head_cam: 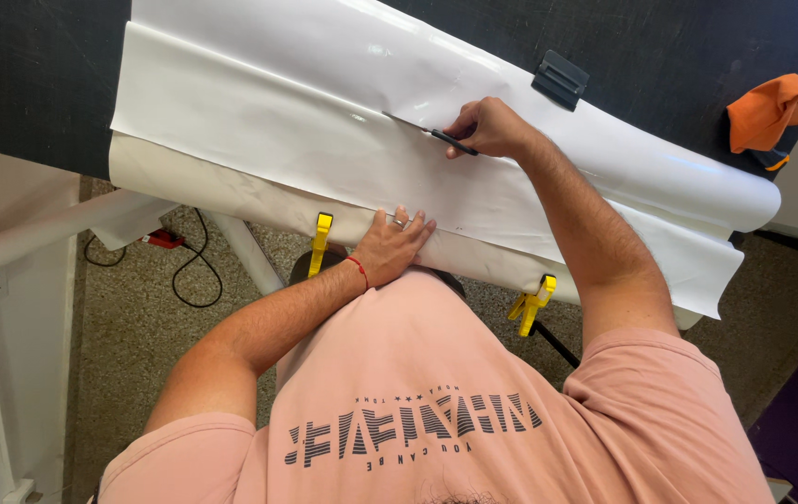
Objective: The person prepares a sheet of vinyl material, uses clamps to secure it on a workbench, peels back the protective adhesive layer, cuts the excess material using scissors, and smooths it onto the surface using a squeegee tool.
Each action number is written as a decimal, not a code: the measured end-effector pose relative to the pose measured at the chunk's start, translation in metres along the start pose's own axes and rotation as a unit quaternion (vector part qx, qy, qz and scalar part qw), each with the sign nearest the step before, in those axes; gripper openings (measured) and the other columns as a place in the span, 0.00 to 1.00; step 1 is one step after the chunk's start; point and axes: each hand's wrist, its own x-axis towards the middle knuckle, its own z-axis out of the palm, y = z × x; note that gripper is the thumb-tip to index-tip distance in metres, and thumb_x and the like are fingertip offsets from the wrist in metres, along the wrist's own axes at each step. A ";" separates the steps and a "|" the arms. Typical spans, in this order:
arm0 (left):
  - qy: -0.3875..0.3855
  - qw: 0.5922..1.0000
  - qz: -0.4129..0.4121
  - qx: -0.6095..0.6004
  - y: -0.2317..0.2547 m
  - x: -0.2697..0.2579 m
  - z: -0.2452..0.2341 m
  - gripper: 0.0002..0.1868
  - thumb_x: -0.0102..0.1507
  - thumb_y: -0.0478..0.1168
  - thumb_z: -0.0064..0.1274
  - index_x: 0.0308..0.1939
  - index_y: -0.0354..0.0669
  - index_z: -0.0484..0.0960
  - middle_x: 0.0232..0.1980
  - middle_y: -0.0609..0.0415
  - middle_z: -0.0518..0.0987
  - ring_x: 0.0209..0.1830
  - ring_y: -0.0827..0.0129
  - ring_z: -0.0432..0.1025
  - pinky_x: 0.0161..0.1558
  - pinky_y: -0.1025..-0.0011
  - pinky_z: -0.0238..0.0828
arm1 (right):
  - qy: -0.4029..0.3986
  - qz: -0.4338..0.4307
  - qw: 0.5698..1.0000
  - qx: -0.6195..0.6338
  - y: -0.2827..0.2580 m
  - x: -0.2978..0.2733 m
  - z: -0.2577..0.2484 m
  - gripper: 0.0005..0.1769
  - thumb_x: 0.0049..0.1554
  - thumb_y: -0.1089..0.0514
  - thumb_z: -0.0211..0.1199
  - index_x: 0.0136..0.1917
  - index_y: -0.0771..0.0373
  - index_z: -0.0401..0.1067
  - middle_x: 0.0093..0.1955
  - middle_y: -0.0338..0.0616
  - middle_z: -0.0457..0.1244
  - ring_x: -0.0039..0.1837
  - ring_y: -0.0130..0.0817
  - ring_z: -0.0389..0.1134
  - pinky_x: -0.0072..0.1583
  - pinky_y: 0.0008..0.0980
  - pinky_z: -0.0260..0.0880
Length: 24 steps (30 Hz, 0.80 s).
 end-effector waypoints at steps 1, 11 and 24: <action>0.003 1.000 0.003 -0.001 -0.001 0.000 0.001 0.46 0.71 0.57 0.63 0.88 0.44 0.65 0.81 0.37 0.72 0.76 0.29 0.67 0.62 0.31 0.63 | 0.000 -0.002 1.000 -0.008 -0.005 0.003 0.000 0.32 0.50 0.48 0.93 0.63 0.61 0.86 0.51 0.46 0.74 0.55 0.34 0.76 0.59 0.33 0.77; 0.046 0.996 -0.001 0.074 0.000 0.003 0.025 0.41 0.73 0.65 0.52 0.86 0.52 0.69 0.80 0.47 0.73 0.74 0.41 0.71 0.57 0.38 0.70 | -0.017 0.002 0.998 -0.062 -0.036 0.039 0.011 0.22 0.52 0.45 0.88 0.58 0.49 0.90 0.47 0.30 0.69 0.49 0.26 0.69 0.51 0.27 0.66; 0.049 0.995 0.006 0.082 -0.002 0.007 0.034 0.45 0.71 0.70 0.54 0.87 0.53 0.67 0.82 0.48 0.70 0.75 0.41 0.69 0.54 0.43 0.70 | -0.014 -0.022 0.999 -0.041 -0.073 0.079 0.028 0.24 0.52 0.49 0.89 0.61 0.53 0.89 0.50 0.31 0.70 0.51 0.25 0.72 0.57 0.24 0.74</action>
